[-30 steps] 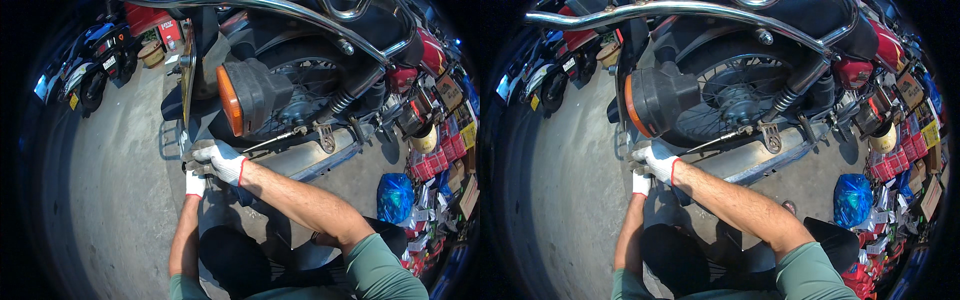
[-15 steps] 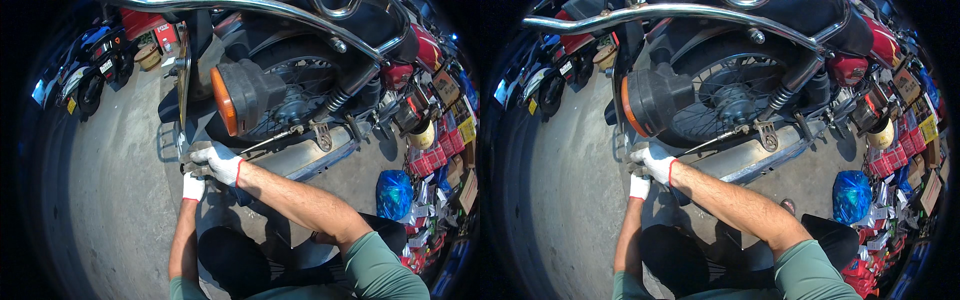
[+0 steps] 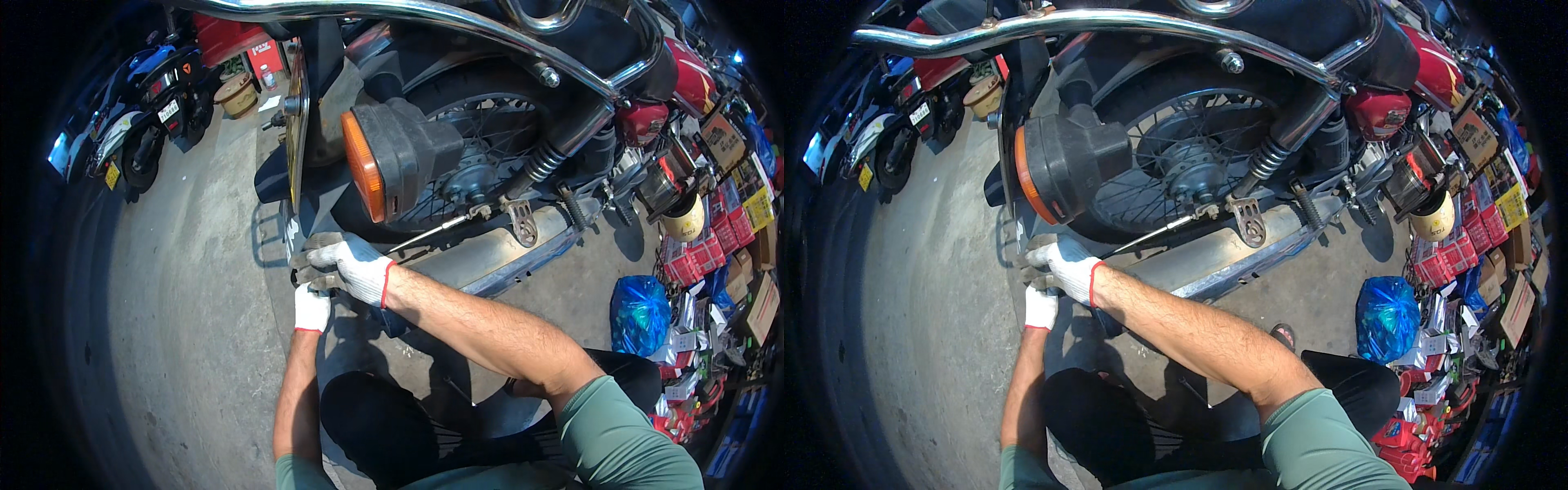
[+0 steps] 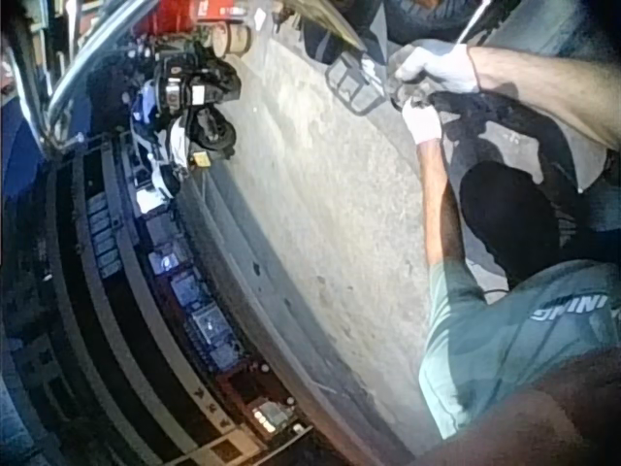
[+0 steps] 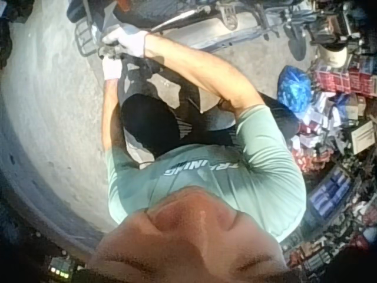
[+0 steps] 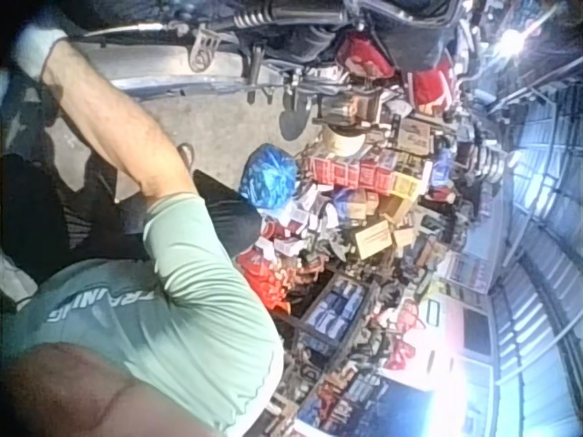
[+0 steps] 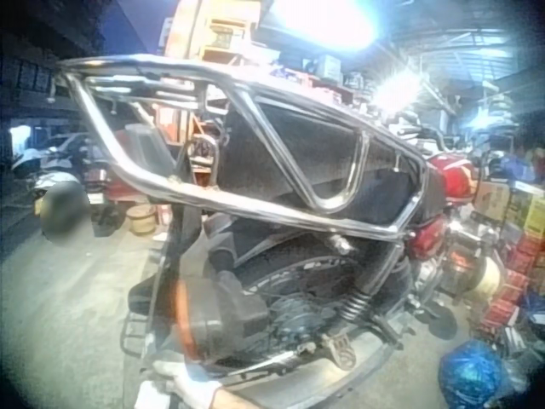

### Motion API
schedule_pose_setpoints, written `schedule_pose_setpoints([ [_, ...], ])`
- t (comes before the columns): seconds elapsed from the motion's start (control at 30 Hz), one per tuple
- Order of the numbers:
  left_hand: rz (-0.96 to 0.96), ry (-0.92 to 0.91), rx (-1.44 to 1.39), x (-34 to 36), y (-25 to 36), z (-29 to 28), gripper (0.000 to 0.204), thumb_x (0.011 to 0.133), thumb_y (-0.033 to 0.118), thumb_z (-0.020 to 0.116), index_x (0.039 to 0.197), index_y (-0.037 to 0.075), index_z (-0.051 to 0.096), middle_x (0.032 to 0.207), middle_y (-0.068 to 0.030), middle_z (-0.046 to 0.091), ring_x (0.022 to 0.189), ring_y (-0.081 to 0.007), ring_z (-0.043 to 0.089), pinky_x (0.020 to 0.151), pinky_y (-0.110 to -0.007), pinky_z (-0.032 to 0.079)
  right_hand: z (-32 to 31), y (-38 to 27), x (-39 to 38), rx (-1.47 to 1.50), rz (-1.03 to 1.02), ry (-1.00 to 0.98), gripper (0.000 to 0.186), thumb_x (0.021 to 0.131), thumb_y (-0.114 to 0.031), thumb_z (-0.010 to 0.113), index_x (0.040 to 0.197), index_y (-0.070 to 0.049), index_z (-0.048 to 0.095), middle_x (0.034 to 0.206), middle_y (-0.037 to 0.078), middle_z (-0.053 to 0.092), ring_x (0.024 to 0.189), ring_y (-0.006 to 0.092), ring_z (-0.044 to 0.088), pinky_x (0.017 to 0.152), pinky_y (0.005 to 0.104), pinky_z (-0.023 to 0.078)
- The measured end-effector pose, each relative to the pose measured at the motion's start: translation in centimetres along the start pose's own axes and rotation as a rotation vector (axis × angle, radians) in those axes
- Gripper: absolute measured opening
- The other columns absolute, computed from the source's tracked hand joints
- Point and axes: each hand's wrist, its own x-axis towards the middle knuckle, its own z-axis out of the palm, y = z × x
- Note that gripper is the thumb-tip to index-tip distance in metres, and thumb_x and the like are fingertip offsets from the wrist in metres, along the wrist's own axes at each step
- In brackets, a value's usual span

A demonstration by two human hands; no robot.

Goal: The person uses a T-handle wrench to loosen and remove bolts from the rear fender and license plate bracket of a motorcycle. After removing the bolts, the person detaches the license plate and adjusts the rear brake cable near the wheel.

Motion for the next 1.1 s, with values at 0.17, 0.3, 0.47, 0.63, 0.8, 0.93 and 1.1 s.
schedule_pose_setpoints([
  [0.17, -0.297, 0.026, -0.531, 0.9, 1.5, 0.4, 0.012, 0.093, 0.005, 0.051, 0.096, 0.003, 0.062, 0.086, -0.0061, 0.063, 0.076, -0.0164, 0.060, 0.067, -0.031, 0.049, -1.6, 1.2, 1.0, -0.256, -0.168, -0.039, 0.029, 0.094, -0.011, 0.050, 0.121, 0.001, 0.054, 0.111, 0.014, 0.062, 0.100, 0.0197, 0.061, 0.088, 0.0346, 0.050],
  [0.3, -0.113, 0.158, -0.290, -0.8, 1.2, 0.6, 0.014, 0.091, 0.006, 0.052, 0.102, 0.002, 0.060, 0.095, -0.0065, 0.066, 0.080, -0.0180, 0.062, 0.072, -0.033, 0.050, 0.5, -0.1, -0.2, 0.019, 0.017, 0.023, 0.028, 0.094, -0.011, 0.050, 0.119, 0.000, 0.056, 0.110, 0.014, 0.062, 0.099, 0.0192, 0.061, 0.088, 0.0343, 0.050],
  [0.47, 0.063, 0.074, 0.010, 0.8, -0.4, 0.0, 0.022, 0.091, 0.009, 0.053, 0.112, 0.002, 0.057, 0.099, -0.0082, 0.066, 0.085, -0.0183, 0.063, 0.074, -0.033, 0.052, 0.7, -0.4, -0.4, -0.012, -0.005, 0.024, 0.027, 0.094, -0.010, 0.050, 0.118, 0.000, 0.057, 0.110, 0.013, 0.063, 0.098, 0.0184, 0.062, 0.087, 0.0338, 0.051],
  [0.63, -0.356, 0.157, -0.612, 1.8, 0.2, 1.3, 0.020, 0.096, 0.017, 0.052, 0.111, 0.006, 0.060, 0.096, -0.0048, 0.064, 0.090, -0.0165, 0.062, 0.076, -0.030, 0.053, 0.7, -0.2, -0.2, -0.017, -0.004, 0.031, 0.028, 0.093, -0.011, 0.051, 0.118, 0.000, 0.057, 0.110, 0.012, 0.064, 0.098, 0.0181, 0.062, 0.086, 0.0330, 0.050],
  [0.8, -0.479, 0.100, -0.742, 0.9, 1.1, 1.4, 0.015, 0.095, 0.015, 0.054, 0.105, 0.010, 0.063, 0.091, -0.0037, 0.064, 0.069, -0.0117, 0.059, 0.060, -0.027, 0.048, 0.4, -0.3, -0.5, -0.013, 0.008, 0.050, 0.029, 0.093, -0.012, 0.052, 0.119, 0.000, 0.057, 0.112, 0.013, 0.063, 0.099, 0.0185, 0.061, 0.088, 0.0337, 0.050],
  [0.93, -0.050, 0.130, -0.305, -0.5, -1.8, 1.5, 0.017, 0.095, 0.013, 0.054, 0.104, 0.004, 0.064, 0.086, -0.0056, 0.066, 0.076, -0.0184, 0.062, 0.068, -0.032, 0.050, 0.6, -0.5, -0.6, 0.010, 0.011, 0.033, 0.031, 0.093, -0.012, 0.052, 0.122, 0.001, 0.055, 0.115, 0.015, 0.061, 0.100, 0.0190, 0.061, 0.090, 0.0340, 0.050],
  [1.1, 0.031, 0.044, 0.151, -0.3, -0.7, 0.3, 0.018, 0.093, 0.010, 0.054, 0.105, 0.000, 0.063, 0.094, -0.0104, 0.066, 0.084, -0.0194, 0.061, 0.072, -0.035, 0.049, 0.0, -0.2, -0.3, 0.003, 0.002, 0.023, 0.033, 0.094, -0.012, 0.052, 0.124, 0.002, 0.053, 0.115, 0.015, 0.061, 0.101, 0.0190, 0.060, 0.091, 0.0341, 0.050],
])
